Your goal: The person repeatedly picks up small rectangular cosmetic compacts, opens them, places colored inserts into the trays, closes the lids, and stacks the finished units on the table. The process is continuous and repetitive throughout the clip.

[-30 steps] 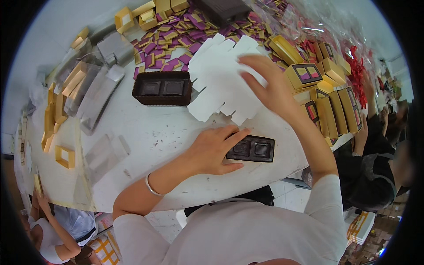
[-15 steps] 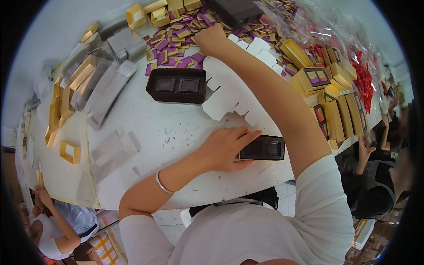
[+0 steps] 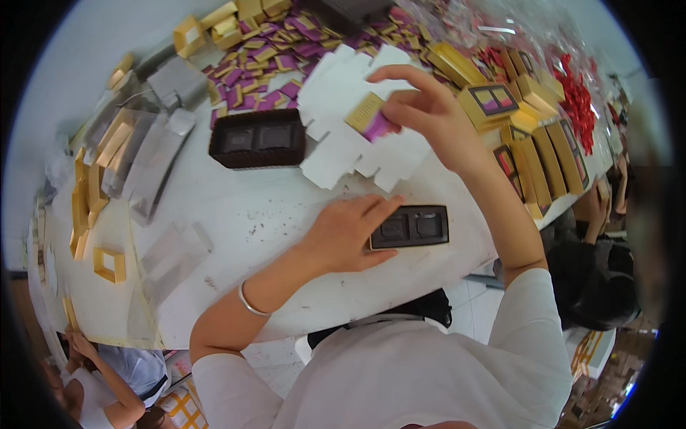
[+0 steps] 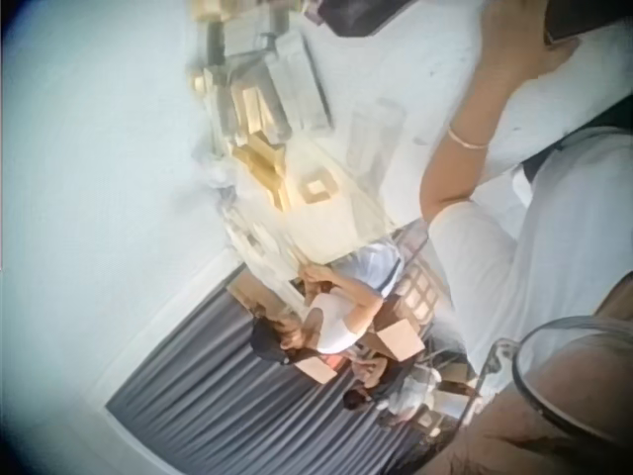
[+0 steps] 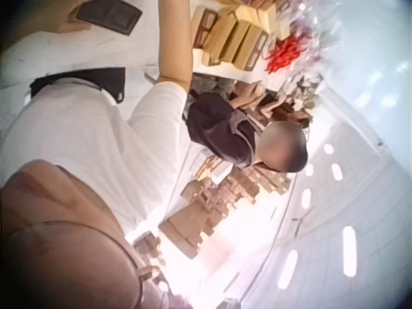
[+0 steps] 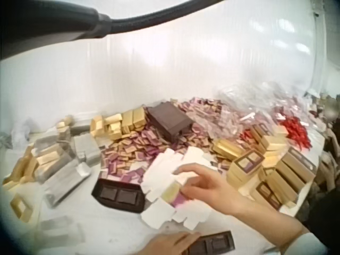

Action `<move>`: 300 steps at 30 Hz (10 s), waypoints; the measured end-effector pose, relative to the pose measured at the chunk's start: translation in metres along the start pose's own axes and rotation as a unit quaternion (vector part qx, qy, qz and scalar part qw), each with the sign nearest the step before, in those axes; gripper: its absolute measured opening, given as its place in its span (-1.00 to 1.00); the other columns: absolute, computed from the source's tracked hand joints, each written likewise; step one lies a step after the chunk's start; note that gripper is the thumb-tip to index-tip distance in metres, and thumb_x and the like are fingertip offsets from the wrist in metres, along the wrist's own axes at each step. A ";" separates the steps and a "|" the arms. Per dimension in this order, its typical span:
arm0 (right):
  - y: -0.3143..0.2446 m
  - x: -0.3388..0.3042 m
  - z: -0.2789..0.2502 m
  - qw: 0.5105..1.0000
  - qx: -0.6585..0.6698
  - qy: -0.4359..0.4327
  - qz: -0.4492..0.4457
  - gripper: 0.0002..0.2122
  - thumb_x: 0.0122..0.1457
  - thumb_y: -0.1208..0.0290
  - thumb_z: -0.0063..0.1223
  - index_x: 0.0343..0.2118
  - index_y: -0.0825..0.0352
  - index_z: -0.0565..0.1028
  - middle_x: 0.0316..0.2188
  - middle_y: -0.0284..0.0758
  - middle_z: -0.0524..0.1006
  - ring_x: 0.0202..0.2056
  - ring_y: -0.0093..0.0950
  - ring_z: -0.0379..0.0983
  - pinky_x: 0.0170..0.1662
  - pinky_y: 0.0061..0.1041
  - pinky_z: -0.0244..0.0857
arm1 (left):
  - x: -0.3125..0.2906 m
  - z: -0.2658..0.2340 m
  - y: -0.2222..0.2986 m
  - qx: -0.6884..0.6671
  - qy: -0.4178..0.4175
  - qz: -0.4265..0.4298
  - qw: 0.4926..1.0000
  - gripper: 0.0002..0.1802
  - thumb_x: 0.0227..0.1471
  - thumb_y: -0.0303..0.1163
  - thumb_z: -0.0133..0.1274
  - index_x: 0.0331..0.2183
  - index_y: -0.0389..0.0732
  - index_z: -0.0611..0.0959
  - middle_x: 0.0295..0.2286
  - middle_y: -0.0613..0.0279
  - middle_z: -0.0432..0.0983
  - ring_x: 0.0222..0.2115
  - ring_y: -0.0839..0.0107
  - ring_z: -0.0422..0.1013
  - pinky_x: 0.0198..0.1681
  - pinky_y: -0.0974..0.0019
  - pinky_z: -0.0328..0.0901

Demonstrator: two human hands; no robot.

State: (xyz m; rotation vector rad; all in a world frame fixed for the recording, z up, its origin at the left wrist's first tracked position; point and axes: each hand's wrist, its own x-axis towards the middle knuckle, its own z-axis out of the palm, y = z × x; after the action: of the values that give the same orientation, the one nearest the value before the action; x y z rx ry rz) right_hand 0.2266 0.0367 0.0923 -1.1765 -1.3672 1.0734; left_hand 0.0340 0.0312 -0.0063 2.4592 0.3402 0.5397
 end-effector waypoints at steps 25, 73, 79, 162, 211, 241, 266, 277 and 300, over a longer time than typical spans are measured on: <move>0.005 -0.092 -0.006 0.918 -0.392 0.006 -0.057 -0.92 -0.01 0.46 0.15 -0.46 0.25 0.47 -0.47 -0.39 0.40 -0.36 -0.40 0.34 -0.26 -0.43 0.13 | 0.004 0.002 0.007 0.024 0.009 -0.025 0.999 0.00 -0.34 -0.14 0.34 0.10 -0.25 0.22 -0.21 0.00 0.44 -0.27 0.07 0.43 -0.24 0.18 0.34; 0.044 -0.172 -0.022 0.970 -0.212 0.048 -0.109 -0.64 -0.07 0.49 0.23 -0.15 0.37 0.47 -0.14 -0.27 0.48 -0.07 -0.31 0.33 0.02 -0.41 0.19 | 0.009 0.011 0.007 0.008 0.048 0.066 0.997 -0.15 -0.30 -0.17 0.32 0.04 -0.24 0.35 -0.27 0.05 0.47 -0.33 0.17 0.44 -0.32 0.26 0.36; 0.069 -0.163 -0.033 0.955 -0.257 0.005 -0.147 -0.73 -0.03 0.43 0.17 -0.23 0.35 0.52 0.01 -0.18 0.34 -0.06 -0.22 0.28 -0.01 -0.34 0.18 | 0.011 0.006 0.010 -0.013 -0.015 0.019 1.000 -0.12 -0.32 -0.17 0.33 0.05 -0.24 0.34 -0.25 0.04 0.47 -0.31 0.15 0.44 -0.27 0.26 0.35; 0.020 -0.033 0.057 0.853 -0.413 -0.019 -0.317 -0.56 -0.10 0.58 0.17 -0.07 0.36 0.41 -0.06 -0.14 0.39 0.01 -0.14 0.29 0.03 -0.24 0.20 | -0.342 -0.204 -0.092 0.367 0.277 -0.461 0.759 -0.70 -0.11 -0.35 0.16 -0.30 -0.32 0.58 -0.11 -0.14 0.35 -0.06 -0.02 0.24 0.00 0.11 0.18; 0.018 -0.071 -0.066 0.963 -0.177 -0.137 0.150 -0.71 0.18 0.25 -0.01 -0.44 0.43 0.55 -0.55 -0.43 0.44 -0.48 -0.66 0.30 -0.43 -0.57 0.20 | -0.003 -0.010 0.010 0.010 0.053 -0.160 0.986 -0.17 -0.29 -0.18 0.32 0.02 -0.16 0.32 -0.17 0.12 0.35 -0.16 0.11 0.33 -0.11 0.18 0.24; 0.041 -0.116 -0.044 0.574 -0.694 -0.237 -0.364 -0.63 -0.12 0.49 0.08 -0.17 0.45 0.48 -0.23 -0.21 0.38 -0.24 -0.37 0.39 -0.20 -0.44 0.31 | -0.005 -0.004 -0.009 -0.118 0.043 -0.092 0.988 -0.24 -0.43 -0.43 0.35 -0.05 -0.09 0.46 -0.19 0.23 0.39 -0.19 0.20 0.33 -0.15 0.24 0.26; 0.083 0.164 0.006 0.744 -0.639 0.019 -0.193 -0.77 -0.01 0.29 0.09 -0.33 0.31 0.56 -0.29 -0.19 0.53 -0.20 -0.20 0.46 -0.17 -0.25 0.36 | -0.007 0.003 -0.002 -0.021 0.089 -0.057 0.994 -0.37 -0.32 -0.19 0.32 -0.17 -0.20 0.48 -0.34 0.18 0.38 -0.33 0.17 0.36 -0.26 0.22 0.28; 0.060 0.172 0.007 0.868 -0.460 0.115 -0.148 -0.75 0.16 0.31 -0.18 -0.39 0.40 0.47 -0.43 -0.15 0.55 -0.40 -0.32 0.51 -0.30 -0.39 0.37 | -0.008 0.005 -0.008 -0.014 0.100 -0.035 0.994 -0.29 -0.31 -0.12 0.30 -0.10 -0.23 0.44 -0.27 0.13 0.39 -0.29 0.13 0.36 -0.20 0.18 0.28; 0.054 -0.118 0.015 0.849 -0.446 -0.010 -0.283 -0.69 -0.15 0.60 0.23 -0.25 0.36 0.53 -0.43 -0.25 0.43 -0.47 -0.32 0.32 -0.39 -0.46 0.25 | -0.002 0.006 0.007 0.070 0.114 -0.056 0.989 -0.28 -0.40 -0.16 0.35 -0.13 -0.20 0.45 -0.32 0.18 0.40 -0.34 0.16 0.37 -0.29 0.21 0.27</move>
State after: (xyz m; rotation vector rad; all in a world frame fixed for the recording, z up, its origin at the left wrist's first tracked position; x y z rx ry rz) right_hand 0.2211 -0.0735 0.0219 -1.2320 -2.1493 -0.0296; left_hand 0.0356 0.0222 -0.0076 2.4970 0.6241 0.7755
